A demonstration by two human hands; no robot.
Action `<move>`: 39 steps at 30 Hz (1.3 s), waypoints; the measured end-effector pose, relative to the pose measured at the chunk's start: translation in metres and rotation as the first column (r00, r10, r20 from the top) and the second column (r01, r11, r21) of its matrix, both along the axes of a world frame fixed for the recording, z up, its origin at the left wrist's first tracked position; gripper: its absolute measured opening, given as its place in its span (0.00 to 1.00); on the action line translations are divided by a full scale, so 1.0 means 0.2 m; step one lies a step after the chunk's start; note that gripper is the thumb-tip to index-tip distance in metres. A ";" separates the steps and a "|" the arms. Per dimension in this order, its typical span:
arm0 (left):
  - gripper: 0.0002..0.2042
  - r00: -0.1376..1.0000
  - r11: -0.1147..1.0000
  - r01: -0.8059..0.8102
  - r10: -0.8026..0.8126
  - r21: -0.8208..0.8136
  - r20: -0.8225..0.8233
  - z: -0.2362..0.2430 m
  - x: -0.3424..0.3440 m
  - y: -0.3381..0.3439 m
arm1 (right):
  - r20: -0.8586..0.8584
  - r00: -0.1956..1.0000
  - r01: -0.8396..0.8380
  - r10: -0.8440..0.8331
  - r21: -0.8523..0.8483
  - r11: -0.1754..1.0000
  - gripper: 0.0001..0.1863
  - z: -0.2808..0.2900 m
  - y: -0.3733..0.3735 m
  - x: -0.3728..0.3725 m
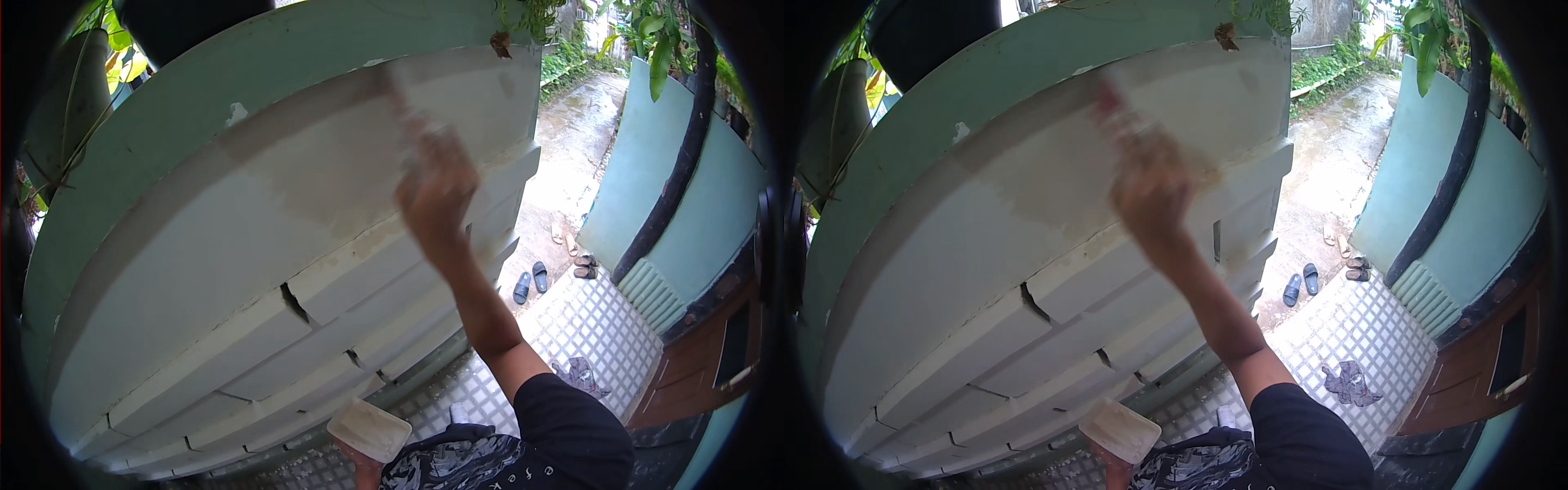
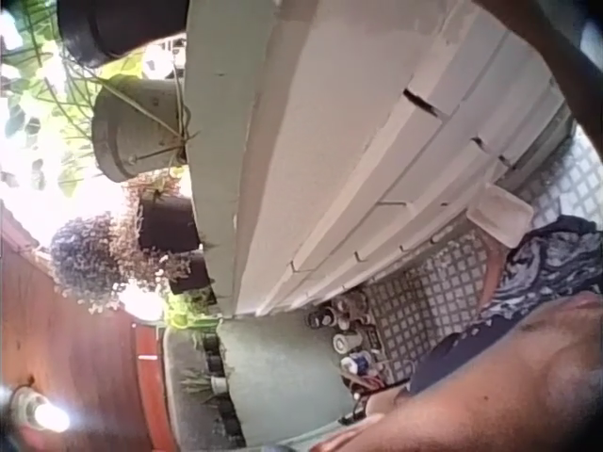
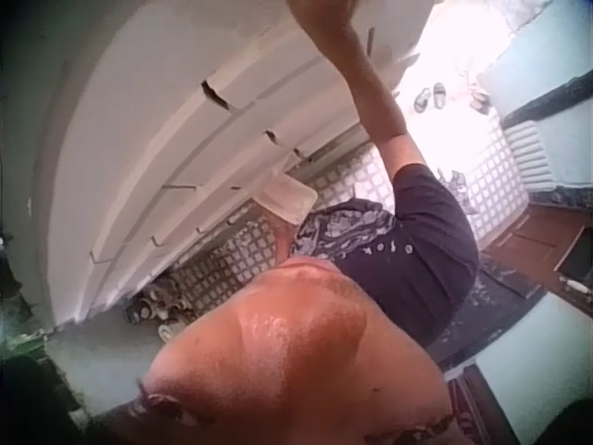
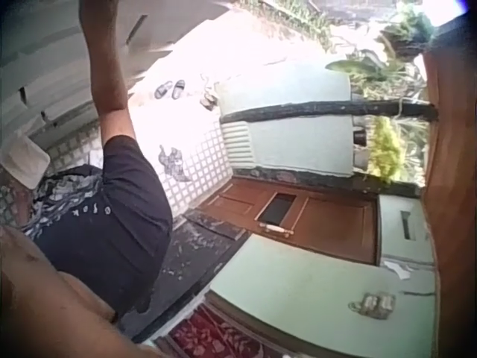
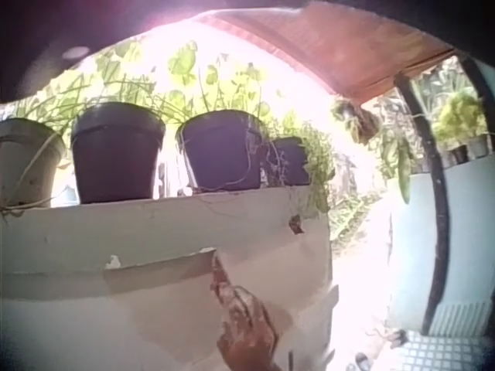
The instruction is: Applying white filler paste to a wall surface using a putty knife scraper.
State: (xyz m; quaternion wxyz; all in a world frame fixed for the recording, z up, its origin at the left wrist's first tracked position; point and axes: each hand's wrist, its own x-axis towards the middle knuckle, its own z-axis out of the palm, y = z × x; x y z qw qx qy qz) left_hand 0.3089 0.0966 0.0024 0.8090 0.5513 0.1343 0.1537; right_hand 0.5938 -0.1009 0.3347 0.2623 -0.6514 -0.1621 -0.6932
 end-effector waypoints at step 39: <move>0.33 0.995 0.972 0.100 -0.095 -0.211 0.037 -0.04 -0.03 0.18 | -0.148 0.871 -0.485 0.468 -0.121 0.866 0.22 -0.30 0.60 -0.54</move>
